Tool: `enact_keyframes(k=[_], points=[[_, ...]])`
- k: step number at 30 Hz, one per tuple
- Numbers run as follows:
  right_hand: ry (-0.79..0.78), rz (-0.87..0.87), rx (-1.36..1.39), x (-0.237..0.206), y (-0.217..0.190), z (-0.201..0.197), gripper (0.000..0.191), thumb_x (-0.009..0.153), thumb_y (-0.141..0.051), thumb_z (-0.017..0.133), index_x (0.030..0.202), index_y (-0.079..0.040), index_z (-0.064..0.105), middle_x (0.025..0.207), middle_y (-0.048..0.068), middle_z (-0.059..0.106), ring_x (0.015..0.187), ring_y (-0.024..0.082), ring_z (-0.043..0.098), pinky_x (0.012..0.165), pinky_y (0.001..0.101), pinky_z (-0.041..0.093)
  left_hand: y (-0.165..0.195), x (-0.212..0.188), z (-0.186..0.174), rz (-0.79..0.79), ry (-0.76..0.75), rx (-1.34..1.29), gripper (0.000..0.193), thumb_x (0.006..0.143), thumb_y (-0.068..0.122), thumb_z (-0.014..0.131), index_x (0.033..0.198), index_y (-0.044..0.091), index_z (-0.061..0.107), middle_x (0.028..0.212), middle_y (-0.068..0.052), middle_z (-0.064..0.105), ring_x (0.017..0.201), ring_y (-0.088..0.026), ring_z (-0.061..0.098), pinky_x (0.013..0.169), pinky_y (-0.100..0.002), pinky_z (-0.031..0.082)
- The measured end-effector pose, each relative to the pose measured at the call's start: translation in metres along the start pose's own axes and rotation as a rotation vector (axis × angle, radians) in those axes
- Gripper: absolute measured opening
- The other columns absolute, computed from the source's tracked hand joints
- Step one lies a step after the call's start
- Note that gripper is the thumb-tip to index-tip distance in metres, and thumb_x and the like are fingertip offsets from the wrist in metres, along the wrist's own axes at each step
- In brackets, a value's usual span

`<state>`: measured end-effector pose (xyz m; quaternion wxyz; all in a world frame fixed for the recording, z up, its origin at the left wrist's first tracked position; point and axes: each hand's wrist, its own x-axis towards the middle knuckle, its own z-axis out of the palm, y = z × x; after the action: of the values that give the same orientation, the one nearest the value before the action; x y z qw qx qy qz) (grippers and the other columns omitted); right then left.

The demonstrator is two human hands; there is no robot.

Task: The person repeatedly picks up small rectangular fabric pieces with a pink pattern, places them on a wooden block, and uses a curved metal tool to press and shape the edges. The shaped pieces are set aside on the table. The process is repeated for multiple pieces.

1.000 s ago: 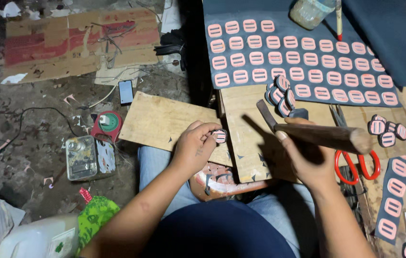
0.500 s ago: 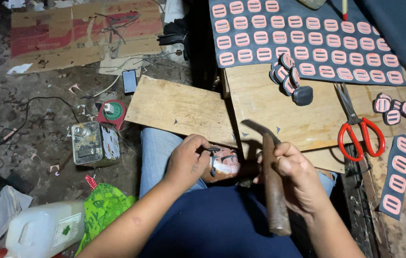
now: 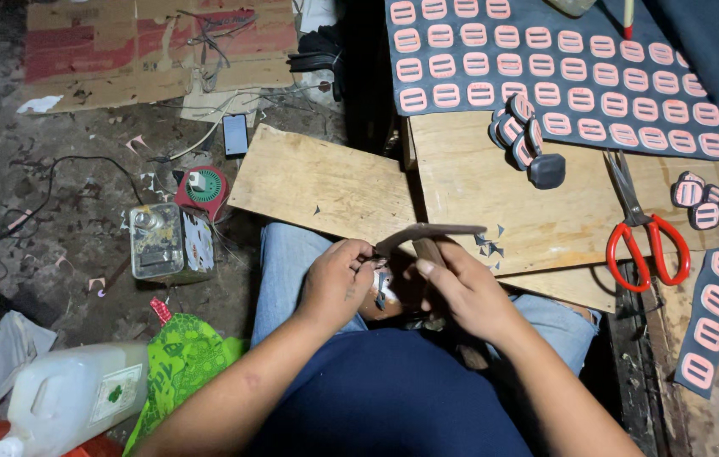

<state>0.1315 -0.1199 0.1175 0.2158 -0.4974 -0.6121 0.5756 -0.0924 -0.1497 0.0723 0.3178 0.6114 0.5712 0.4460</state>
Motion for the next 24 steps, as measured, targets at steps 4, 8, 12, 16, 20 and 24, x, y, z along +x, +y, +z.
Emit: enact_keyframes(k=[4, 8, 12, 16, 20, 24], points=[[0.065, -0.107, -0.172, 0.022, -0.005, 0.008, 0.031, 0.097, -0.023, 0.061, 0.12, -0.002, 0.064, 0.092, 0.004, 0.072, 0.08, 0.01, 0.065, 0.072, 0.0271, 0.053, -0.014, -0.001, 0.003, -0.198, -0.049, -0.152, 0.014, 0.091, 0.004, 0.063, 0.104, -0.001, 0.064, 0.09, -0.011, 0.071, 0.07, -0.015, 0.074, 0.064, -0.026, 0.058], [0.132, 0.083, -0.325, 0.037, -0.009, 0.015, 0.034, 0.09, -0.019, 0.068, 0.12, -0.003, 0.064, 0.088, 0.017, 0.071, 0.075, 0.019, 0.061, 0.07, 0.0342, 0.052, -0.037, 0.011, 0.007, -0.259, 0.053, -0.323, 0.015, 0.091, 0.004, 0.068, 0.102, -0.003, 0.061, 0.082, -0.01, 0.073, 0.07, -0.012, 0.07, 0.063, -0.025, 0.056], [0.143, -0.178, -0.126, 0.048, -0.013, 0.023, 0.031, 0.093, -0.016, 0.064, 0.12, -0.001, 0.062, 0.106, 0.012, 0.076, 0.091, 0.018, 0.069, 0.08, 0.0334, 0.054, -0.062, 0.023, 0.012, -0.393, 0.134, -0.439, 0.016, 0.089, 0.005, 0.072, 0.095, -0.002, 0.059, 0.077, -0.009, 0.072, 0.064, -0.01, 0.066, 0.058, -0.025, 0.053], [0.147, -0.301, -0.31, 0.055, -0.017, 0.033, 0.031, 0.096, -0.016, 0.064, 0.123, -0.002, 0.061, 0.104, 0.017, 0.073, 0.095, 0.028, 0.072, 0.084, 0.0358, 0.054, -0.08, 0.029, 0.017, -0.562, 0.151, -0.516, 0.018, 0.087, 0.006, 0.074, 0.091, -0.003, 0.058, 0.074, -0.01, 0.07, 0.058, -0.012, 0.065, 0.052, -0.027, 0.051], [0.148, -0.276, -0.5, 0.06, -0.02, 0.041, 0.026, 0.098, -0.019, 0.065, 0.12, -0.005, 0.065, 0.106, 0.021, 0.072, 0.1, 0.038, 0.071, 0.085, 0.0394, 0.055, -0.086, 0.031, 0.02, -0.512, 0.171, -0.483, 0.017, 0.087, 0.004, 0.073, 0.091, -0.003, 0.059, 0.072, -0.01, 0.069, 0.057, -0.012, 0.063, 0.052, -0.026, 0.051], [0.111, -0.376, -0.445, 0.061, -0.022, 0.045, 0.046, 0.094, -0.018, 0.065, 0.135, -0.002, 0.056, 0.116, 0.025, 0.071, 0.105, 0.04, 0.069, 0.087, 0.041, 0.054, -0.082, 0.036, 0.019, -0.579, 0.168, -0.504, 0.015, 0.086, 0.001, 0.07, 0.093, -0.003, 0.057, 0.071, -0.009, 0.068, 0.056, -0.013, 0.063, 0.051, -0.026, 0.051]])
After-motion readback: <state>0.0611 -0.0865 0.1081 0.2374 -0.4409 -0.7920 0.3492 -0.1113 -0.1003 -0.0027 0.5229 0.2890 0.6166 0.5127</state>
